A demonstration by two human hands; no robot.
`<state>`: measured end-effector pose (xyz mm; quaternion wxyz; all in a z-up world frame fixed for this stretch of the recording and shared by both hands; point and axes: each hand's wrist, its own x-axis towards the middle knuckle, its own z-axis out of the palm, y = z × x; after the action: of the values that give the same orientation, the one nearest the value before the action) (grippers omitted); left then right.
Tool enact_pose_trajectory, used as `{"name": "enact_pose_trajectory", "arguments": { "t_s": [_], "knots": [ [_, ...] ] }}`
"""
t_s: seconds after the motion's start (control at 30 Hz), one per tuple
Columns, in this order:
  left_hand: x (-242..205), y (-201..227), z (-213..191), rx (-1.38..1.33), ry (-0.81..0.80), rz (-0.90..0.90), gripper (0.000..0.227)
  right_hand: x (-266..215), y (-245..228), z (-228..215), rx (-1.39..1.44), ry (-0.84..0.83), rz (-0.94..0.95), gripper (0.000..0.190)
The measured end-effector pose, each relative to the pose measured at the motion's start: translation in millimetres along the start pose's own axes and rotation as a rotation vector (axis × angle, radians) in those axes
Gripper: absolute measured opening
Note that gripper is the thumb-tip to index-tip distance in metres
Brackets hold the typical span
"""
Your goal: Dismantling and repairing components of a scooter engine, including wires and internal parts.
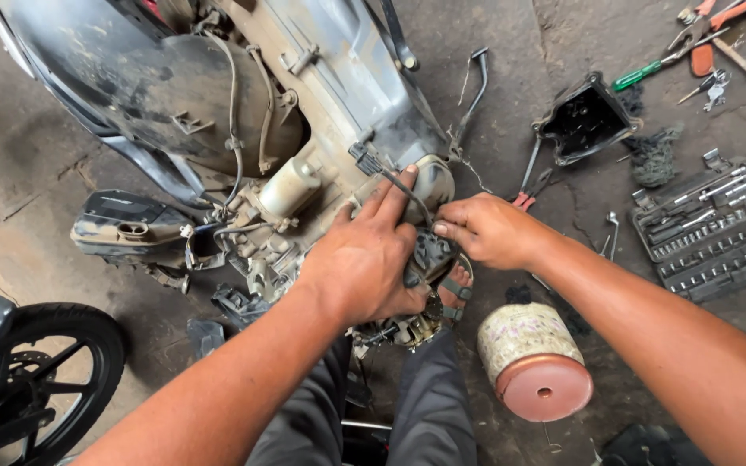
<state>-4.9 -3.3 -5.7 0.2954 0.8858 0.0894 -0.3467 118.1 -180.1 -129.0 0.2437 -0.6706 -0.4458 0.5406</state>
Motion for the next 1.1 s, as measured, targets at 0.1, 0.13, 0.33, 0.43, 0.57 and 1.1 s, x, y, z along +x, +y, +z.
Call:
{"name": "enact_pose_trajectory", "arguments": {
  "t_s": [0.1,0.13,0.33,0.43,0.57,1.1],
  "knots": [
    [0.7,-3.4,0.5,-0.002,0.024,0.008,0.065,-3.6,-6.2,0.6,-0.012,0.06,-0.059,0.017],
    [0.3,-4.0,1.1,-0.003,0.034,0.017,0.067,-7.7,-8.2,2.2,-0.044,0.168,-0.174,0.015],
    [-0.1,-2.1,0.0,-0.033,0.039,0.017,0.06,-9.2,-4.4,4.8,-0.024,0.22,-0.216,0.016],
    [0.3,-0.6,-3.7,-0.013,-0.011,0.007,0.06,-3.5,0.7,6.5,0.005,0.092,-0.03,0.019],
    [1.2,-2.1,-1.0,-0.012,-0.005,0.005,0.065,-5.0,2.0,9.5,-0.017,0.118,-0.114,0.02],
    [-1.4,-4.7,3.4,0.018,-0.025,0.02,0.065,1.8,-33.2,5.5,0.303,0.019,0.311,0.03]
  ]
}}
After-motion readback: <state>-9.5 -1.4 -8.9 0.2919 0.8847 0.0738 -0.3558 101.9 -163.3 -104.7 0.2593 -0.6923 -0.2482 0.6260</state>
